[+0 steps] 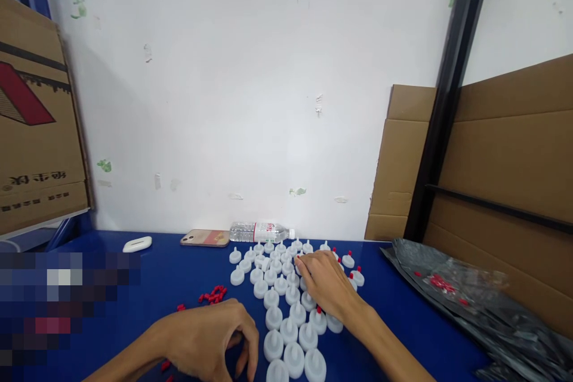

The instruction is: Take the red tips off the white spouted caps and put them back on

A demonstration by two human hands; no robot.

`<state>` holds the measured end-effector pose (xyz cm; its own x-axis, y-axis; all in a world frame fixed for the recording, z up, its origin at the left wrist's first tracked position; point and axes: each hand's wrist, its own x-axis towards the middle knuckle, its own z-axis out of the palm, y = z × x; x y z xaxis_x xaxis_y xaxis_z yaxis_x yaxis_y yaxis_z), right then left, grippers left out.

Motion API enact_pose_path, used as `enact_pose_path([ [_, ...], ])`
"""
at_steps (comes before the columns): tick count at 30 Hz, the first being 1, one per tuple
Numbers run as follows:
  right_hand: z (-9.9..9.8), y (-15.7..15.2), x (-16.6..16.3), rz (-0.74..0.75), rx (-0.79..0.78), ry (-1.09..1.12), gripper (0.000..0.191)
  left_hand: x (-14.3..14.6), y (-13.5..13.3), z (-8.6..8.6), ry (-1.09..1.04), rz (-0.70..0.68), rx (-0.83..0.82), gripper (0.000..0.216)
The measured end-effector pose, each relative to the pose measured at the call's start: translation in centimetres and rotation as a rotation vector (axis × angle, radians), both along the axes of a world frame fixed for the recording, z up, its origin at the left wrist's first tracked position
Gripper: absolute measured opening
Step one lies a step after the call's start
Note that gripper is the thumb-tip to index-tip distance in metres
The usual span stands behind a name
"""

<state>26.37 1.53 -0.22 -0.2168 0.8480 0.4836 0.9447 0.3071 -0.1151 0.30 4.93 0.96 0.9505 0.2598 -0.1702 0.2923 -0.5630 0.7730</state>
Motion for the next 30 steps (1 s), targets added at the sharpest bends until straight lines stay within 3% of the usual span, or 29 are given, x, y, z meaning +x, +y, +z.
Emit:
enact_pose_path([
  [5,-0.2,0.1,0.3,0.005,-0.014,-0.012,0.052,0.2,-0.3,-0.2,0.008,-0.009,0.018,0.026],
  [9,0.5,0.2,1.1,-0.073,0.028,0.016,0.053,0.2,0.0,-0.5,-0.035,0.019,-0.032,0.029],
  [15,0.7,0.5,2.8,-0.182,0.046,-0.010,0.054,0.0,1.2,-1.0,-0.079,0.152,0.014,0.036],
  [22,0.1,0.1,2.7,-0.149,-0.031,-0.078,0.048,0.2,0.9,0.0,-0.114,0.242,0.226,0.010],
  [30,0.0,0.1,2.4,-0.059,-0.121,-0.068,0.056,0.6,0.6,0.6,-0.302,0.450,0.238,0.015],
])
